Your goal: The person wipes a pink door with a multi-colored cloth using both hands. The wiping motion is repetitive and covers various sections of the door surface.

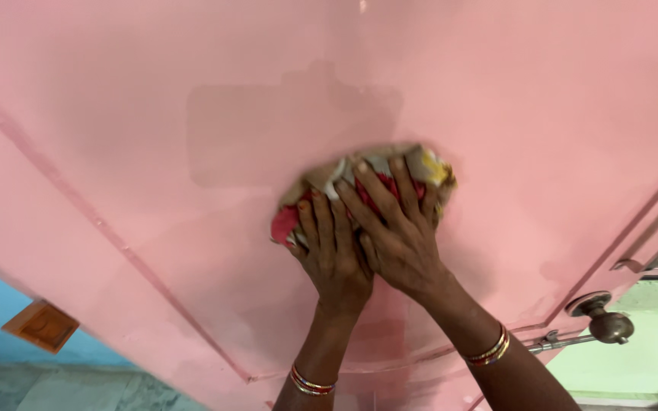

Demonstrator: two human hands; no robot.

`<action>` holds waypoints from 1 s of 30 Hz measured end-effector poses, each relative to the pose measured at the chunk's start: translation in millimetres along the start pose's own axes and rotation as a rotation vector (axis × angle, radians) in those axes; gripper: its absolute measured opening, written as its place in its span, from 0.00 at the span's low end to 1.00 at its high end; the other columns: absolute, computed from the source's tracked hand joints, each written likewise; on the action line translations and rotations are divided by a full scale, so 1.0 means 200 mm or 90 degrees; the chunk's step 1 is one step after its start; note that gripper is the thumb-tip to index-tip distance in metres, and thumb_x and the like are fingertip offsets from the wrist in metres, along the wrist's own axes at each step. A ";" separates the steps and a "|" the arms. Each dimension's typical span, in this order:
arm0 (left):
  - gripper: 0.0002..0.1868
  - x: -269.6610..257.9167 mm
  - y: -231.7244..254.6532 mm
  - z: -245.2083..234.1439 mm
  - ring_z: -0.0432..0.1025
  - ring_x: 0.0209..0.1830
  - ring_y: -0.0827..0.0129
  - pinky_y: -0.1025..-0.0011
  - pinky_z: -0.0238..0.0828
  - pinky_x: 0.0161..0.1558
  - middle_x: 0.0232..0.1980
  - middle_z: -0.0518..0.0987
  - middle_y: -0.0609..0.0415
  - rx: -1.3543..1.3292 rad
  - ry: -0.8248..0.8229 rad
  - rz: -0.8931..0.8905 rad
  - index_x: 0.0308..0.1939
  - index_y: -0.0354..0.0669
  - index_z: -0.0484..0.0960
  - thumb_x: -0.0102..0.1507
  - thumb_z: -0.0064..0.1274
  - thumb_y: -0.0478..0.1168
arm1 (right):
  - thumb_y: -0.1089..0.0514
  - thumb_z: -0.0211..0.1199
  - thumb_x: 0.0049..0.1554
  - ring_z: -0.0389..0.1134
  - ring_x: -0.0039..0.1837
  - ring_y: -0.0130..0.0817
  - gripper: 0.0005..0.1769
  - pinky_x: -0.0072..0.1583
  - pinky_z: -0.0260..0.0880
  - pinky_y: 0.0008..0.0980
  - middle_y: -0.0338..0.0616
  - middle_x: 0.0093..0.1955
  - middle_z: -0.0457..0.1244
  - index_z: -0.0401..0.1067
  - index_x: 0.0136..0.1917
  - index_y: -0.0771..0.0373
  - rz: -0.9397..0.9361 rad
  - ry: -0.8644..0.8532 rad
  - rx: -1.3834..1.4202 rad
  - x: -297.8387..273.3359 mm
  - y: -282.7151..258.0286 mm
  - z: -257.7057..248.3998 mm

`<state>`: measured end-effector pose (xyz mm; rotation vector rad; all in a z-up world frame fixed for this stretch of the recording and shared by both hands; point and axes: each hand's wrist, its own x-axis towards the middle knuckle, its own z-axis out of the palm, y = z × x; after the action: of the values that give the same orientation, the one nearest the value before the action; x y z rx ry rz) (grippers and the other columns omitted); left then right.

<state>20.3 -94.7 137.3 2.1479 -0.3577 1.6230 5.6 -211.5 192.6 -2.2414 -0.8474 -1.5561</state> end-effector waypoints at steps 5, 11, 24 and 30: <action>0.29 0.31 0.19 -0.02 0.52 0.83 0.43 0.40 0.26 0.79 0.79 0.63 0.36 -0.002 0.035 0.013 0.75 0.33 0.67 0.76 0.34 0.49 | 0.59 0.53 0.64 0.39 0.87 0.55 0.29 0.82 0.22 0.63 0.45 0.84 0.49 0.66 0.79 0.55 0.000 0.017 -0.017 0.24 0.12 -0.19; 0.28 0.53 0.46 0.07 0.55 0.83 0.53 0.41 0.24 0.79 0.80 0.63 0.44 0.020 0.046 0.035 0.77 0.39 0.67 0.77 0.32 0.49 | 0.62 0.53 0.64 0.38 0.88 0.55 0.31 0.82 0.20 0.66 0.45 0.86 0.48 0.66 0.80 0.56 0.031 0.022 -0.074 0.33 0.33 -0.39; 0.24 0.16 0.82 0.33 0.63 0.79 0.68 0.55 0.42 0.78 0.79 0.69 0.57 -0.041 -0.024 0.185 0.75 0.48 0.74 0.76 0.39 0.46 | 0.66 0.45 0.66 0.32 0.88 0.68 0.30 0.84 0.25 0.68 0.61 0.86 0.42 0.59 0.80 0.68 0.174 0.096 -0.015 -0.36 0.71 -0.44; 0.22 -0.15 0.62 0.37 0.67 0.74 0.65 0.53 0.52 0.73 0.74 0.74 0.54 -0.073 -0.052 0.186 0.71 0.47 0.76 0.74 0.45 0.45 | 0.66 0.51 0.61 0.35 0.86 0.69 0.29 0.82 0.28 0.68 0.62 0.83 0.45 0.62 0.76 0.67 0.175 0.075 -0.020 -0.63 0.59 -0.25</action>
<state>19.7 -239.8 113.6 2.1569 -0.8022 1.6211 8.1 -370.6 106.8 -2.1539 -0.4630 -1.5605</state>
